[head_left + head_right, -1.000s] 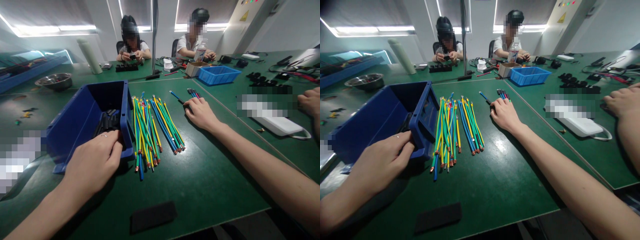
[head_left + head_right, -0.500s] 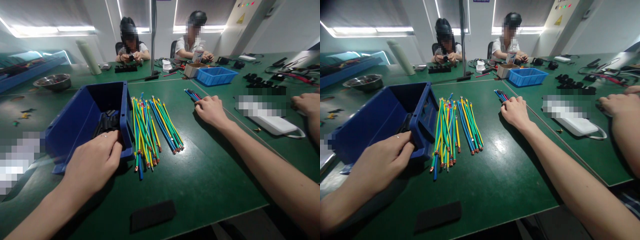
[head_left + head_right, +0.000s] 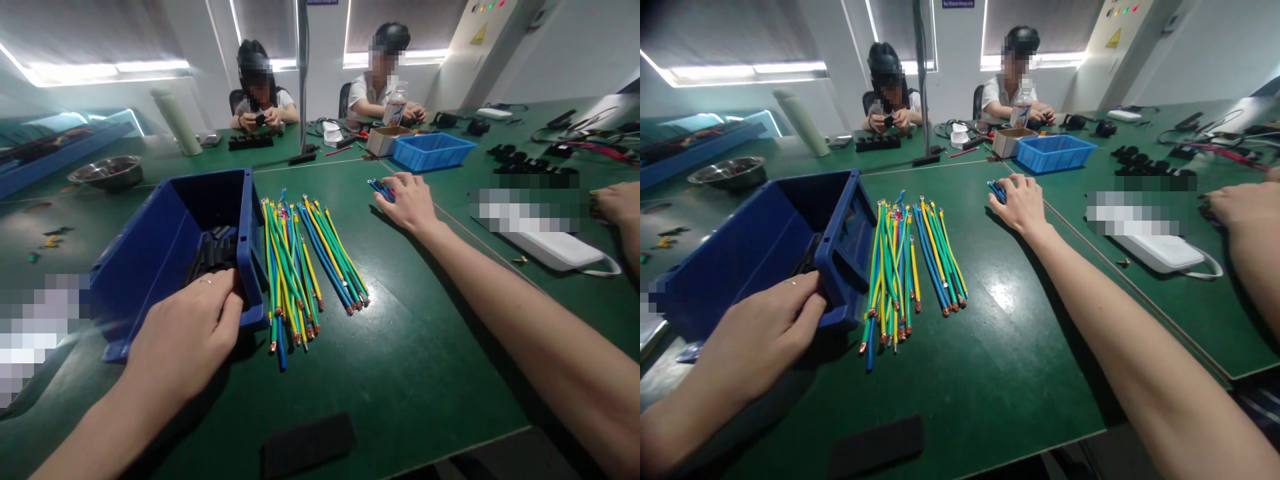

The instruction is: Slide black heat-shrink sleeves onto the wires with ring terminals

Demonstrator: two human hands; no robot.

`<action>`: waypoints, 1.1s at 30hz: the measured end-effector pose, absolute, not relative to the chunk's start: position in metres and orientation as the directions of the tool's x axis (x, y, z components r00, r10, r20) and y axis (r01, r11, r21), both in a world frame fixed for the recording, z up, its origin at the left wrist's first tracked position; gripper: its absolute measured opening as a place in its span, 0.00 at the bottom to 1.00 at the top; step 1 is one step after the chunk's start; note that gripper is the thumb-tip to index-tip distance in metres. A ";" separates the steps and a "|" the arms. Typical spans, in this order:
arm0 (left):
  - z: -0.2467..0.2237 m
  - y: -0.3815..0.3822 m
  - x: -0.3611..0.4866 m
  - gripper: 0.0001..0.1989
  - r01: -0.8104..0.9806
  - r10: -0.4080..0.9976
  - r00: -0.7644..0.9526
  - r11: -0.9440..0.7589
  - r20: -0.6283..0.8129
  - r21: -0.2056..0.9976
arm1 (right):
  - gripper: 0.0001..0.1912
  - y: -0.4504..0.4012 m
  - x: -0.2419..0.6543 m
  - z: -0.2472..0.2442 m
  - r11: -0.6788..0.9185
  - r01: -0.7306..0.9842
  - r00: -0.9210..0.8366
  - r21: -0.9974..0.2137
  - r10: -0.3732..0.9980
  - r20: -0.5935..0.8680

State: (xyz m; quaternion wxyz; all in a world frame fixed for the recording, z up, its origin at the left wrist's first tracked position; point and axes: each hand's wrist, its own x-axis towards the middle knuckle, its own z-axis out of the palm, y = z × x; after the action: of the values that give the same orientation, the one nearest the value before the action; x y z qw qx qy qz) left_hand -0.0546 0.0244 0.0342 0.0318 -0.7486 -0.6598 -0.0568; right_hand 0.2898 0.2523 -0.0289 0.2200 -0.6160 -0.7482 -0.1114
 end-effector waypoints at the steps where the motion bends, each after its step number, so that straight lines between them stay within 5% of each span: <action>1: 0.033 0.024 -0.055 0.14 0.991 0.982 0.127 -0.133 0.140 0.030 | 0.30 0.258 0.291 -0.030 0.223 0.969 -0.151 -0.109 0.878 0.455; 15: 0.030 0.025 -0.057 0.13 0.983 0.974 0.154 -0.168 0.165 0.076 | 0.28 0.290 0.306 -0.049 0.310 0.939 -0.251 -0.149 0.914 0.320; 33: 0.028 0.025 -0.058 0.13 0.977 0.965 0.170 -0.191 0.198 0.094 | 0.25 0.271 0.325 -0.046 0.321 0.929 -0.211 -0.183 0.867 0.450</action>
State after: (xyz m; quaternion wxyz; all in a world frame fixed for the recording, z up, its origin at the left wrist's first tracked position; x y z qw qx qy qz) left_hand -0.0580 0.0250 0.0283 0.0271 -0.7643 -0.6354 -0.1070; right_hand 0.3247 0.2715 -0.0461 0.2428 -0.5791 -0.7757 -0.0636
